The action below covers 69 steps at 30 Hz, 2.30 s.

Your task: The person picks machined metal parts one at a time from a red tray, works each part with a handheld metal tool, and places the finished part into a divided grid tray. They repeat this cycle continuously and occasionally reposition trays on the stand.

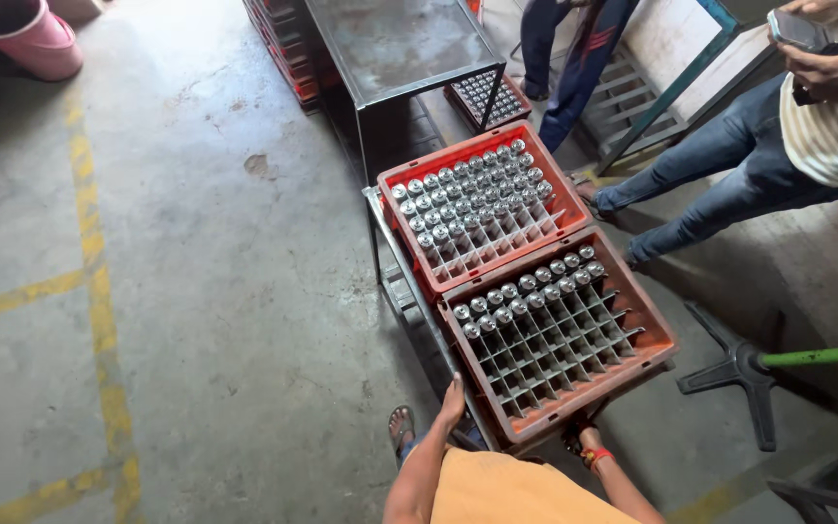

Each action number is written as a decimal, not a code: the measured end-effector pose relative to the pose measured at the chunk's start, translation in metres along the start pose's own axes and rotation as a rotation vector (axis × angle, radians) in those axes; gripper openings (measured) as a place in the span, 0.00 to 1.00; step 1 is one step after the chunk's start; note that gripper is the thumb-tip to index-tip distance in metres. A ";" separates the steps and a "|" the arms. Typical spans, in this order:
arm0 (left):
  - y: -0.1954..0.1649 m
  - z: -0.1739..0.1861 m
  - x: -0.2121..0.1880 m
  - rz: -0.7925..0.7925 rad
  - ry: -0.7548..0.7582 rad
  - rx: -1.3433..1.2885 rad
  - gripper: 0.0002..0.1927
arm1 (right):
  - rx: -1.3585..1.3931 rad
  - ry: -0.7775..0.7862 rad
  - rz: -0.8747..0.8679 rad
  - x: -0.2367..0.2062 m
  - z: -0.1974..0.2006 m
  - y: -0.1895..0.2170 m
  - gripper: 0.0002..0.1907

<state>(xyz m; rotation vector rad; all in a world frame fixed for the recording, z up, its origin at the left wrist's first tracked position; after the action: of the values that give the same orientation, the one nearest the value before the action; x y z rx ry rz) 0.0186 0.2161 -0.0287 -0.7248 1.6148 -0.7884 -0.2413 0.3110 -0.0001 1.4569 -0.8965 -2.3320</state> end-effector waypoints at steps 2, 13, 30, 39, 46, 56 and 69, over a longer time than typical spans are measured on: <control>0.002 0.002 -0.001 0.029 -0.009 0.014 0.44 | -0.056 -0.006 -0.020 -0.001 -0.001 0.000 0.34; 0.008 0.009 -0.002 0.107 -0.050 0.048 0.42 | 0.044 0.044 -0.090 0.000 -0.007 -0.003 0.34; 0.008 0.008 -0.003 0.103 -0.033 0.064 0.42 | -0.015 0.028 -0.092 0.001 -0.003 -0.005 0.28; 0.007 0.007 -0.003 0.137 -0.037 0.077 0.42 | 0.090 0.059 -0.091 -0.011 -0.009 0.003 0.29; 0.009 0.007 -0.002 0.152 -0.031 0.069 0.41 | 0.093 0.080 -0.118 -0.006 -0.009 -0.002 0.29; 0.008 0.007 -0.003 0.142 -0.027 0.090 0.41 | 0.067 0.066 -0.084 -0.009 -0.010 0.002 0.31; 0.015 0.006 0.000 0.203 0.001 0.063 0.42 | 0.103 0.124 -0.068 -0.003 -0.011 -0.002 0.32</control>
<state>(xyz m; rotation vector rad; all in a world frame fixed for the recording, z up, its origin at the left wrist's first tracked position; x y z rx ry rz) 0.0241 0.2246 -0.0415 -0.5059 1.6275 -0.6887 -0.2305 0.3102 -0.0027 1.6772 -0.9602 -2.2432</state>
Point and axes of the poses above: each hand's wrist, its own x-axis towards the middle knuckle, its own z-axis out of the back of the hand, y = z × x, the point moved 5 cm from there along x, towards the middle knuckle, and after that the axes turned 4 degrees about z, right-handed, at the moved point
